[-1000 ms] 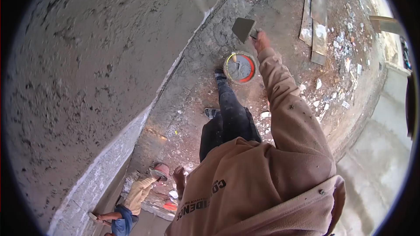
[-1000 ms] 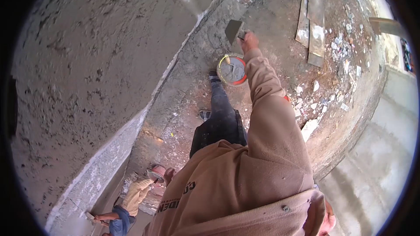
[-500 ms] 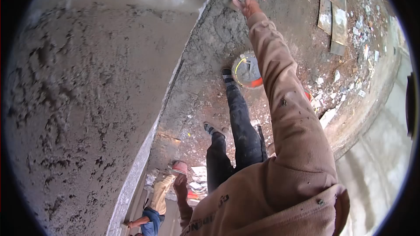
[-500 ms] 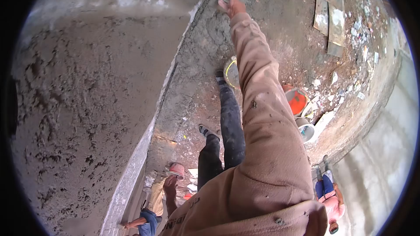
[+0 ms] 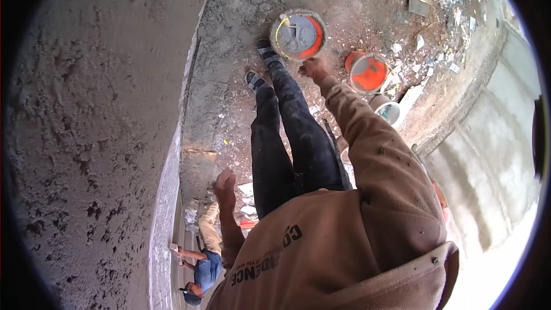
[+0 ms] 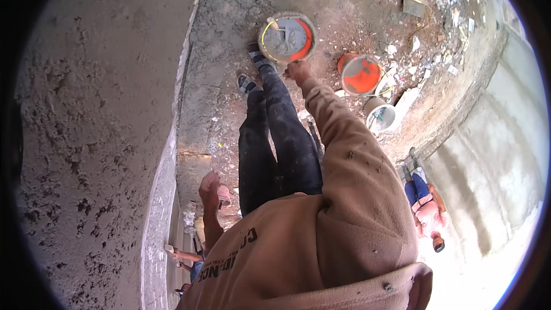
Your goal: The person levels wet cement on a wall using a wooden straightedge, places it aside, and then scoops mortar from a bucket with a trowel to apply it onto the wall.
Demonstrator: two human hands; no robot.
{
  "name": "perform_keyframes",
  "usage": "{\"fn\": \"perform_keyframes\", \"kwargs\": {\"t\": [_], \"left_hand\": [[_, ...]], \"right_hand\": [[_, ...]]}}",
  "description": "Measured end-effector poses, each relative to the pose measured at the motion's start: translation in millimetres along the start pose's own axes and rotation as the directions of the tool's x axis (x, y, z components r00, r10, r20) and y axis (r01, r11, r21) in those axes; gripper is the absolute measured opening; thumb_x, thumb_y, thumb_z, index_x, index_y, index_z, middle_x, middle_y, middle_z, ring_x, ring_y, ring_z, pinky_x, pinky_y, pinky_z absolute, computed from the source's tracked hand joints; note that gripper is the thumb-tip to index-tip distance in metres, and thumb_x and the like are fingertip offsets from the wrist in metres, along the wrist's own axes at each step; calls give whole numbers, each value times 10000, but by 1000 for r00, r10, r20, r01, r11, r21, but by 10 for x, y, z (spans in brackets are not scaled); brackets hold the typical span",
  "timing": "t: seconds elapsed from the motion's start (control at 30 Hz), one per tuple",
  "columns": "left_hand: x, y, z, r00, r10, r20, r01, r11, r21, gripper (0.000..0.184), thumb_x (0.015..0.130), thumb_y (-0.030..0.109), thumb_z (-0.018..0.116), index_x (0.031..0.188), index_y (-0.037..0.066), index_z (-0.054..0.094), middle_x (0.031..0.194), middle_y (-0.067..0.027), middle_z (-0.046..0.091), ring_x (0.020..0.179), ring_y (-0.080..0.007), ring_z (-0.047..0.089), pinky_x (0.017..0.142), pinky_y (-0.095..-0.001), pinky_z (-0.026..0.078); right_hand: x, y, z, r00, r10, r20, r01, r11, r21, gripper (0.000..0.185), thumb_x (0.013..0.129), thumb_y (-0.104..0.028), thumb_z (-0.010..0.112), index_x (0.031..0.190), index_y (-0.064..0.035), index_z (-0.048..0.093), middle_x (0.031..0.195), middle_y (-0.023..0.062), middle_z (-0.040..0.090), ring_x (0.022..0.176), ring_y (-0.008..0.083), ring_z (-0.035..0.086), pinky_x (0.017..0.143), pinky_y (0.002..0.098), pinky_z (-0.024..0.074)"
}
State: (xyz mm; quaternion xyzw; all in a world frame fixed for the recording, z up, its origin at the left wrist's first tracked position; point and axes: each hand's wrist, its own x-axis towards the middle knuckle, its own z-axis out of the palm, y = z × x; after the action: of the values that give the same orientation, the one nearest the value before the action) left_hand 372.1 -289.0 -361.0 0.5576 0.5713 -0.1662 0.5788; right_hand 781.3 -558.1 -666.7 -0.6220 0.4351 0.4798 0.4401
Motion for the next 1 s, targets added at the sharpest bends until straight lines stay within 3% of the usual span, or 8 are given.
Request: {"fn": "perform_keyframes", "kwargs": {"t": [0.1,0.17,0.5,0.63,0.73,0.83,0.93,1.0], "left_hand": [[534,-82,205,996,-39,84,42,999,-33,358,915,85,635,1237,-54,565,1152,-119,633,1068,-196,608,947,-303,486],[906,-396,222,995,-33,99,41,996,-78,361,915,81,632,1244,-51,562,1152,-107,628,1065,-194,607,954,-304,480],[1685,-867,1597,994,-3,109,30,968,-248,403,910,143,669,1243,-57,563,1168,-121,621,1082,-192,599,956,-305,474],[2014,-766,2221,989,-38,146,74,966,-249,427,915,180,678,1252,-53,555,1192,-160,620,1130,-223,595,967,-314,478],[2456,-521,2684,971,64,231,-12,976,-220,440,916,207,677,1259,-41,555,1200,-182,621,1145,-243,598,956,-331,489],[2995,-166,3121,931,155,331,-110,983,-150,474,921,192,671,1313,-28,518,1218,-141,610,1116,-200,594,971,-308,471],[3481,239,3455,919,316,235,-339,939,64,652,842,220,742,1372,-18,447,1295,-234,562,1180,-290,579,985,-373,471],[3772,319,3611,896,419,146,-444,851,282,797,798,197,781,1432,-33,355,1338,-239,525,1195,-291,563,1002,-371,460]], "right_hand": [[280,574,-255,933,-351,74,358,891,-280,284,896,-132,511,1135,7,577,992,224,668,879,355,674,719,509,538],[360,691,-254,508,-806,306,665,141,-733,256,932,-137,490,1139,-24,590,1024,194,679,883,392,668,783,438,554],[1794,-619,580,15,-764,645,315,-609,-728,436,965,-209,424,1393,-140,466,1410,155,484,1111,314,574,901,498,465],[1429,-229,538,771,-453,446,79,-628,-774,296,933,-186,464,1173,-98,614,1016,132,644,963,230,645,716,429,507],[1888,378,32,530,-707,468,135,-475,-870,242,933,-172,475,1111,-42,573,903,63,636,788,224,639,635,392,486],[2016,-56,-11,944,1,331,331,25,-943,217,923,-188,507,1045,-30,592,914,96,660,827,236,661,655,412,506],[2535,473,-399,456,-266,849,397,-793,-461,207,929,-231,524,978,-39,584,916,164,682,807,318,679,661,446,527],[2279,702,-621,584,-682,441,525,-97,-846,204,934,-244,526,941,-43,562,866,210,667,764,401,653,642,476,527]]}}
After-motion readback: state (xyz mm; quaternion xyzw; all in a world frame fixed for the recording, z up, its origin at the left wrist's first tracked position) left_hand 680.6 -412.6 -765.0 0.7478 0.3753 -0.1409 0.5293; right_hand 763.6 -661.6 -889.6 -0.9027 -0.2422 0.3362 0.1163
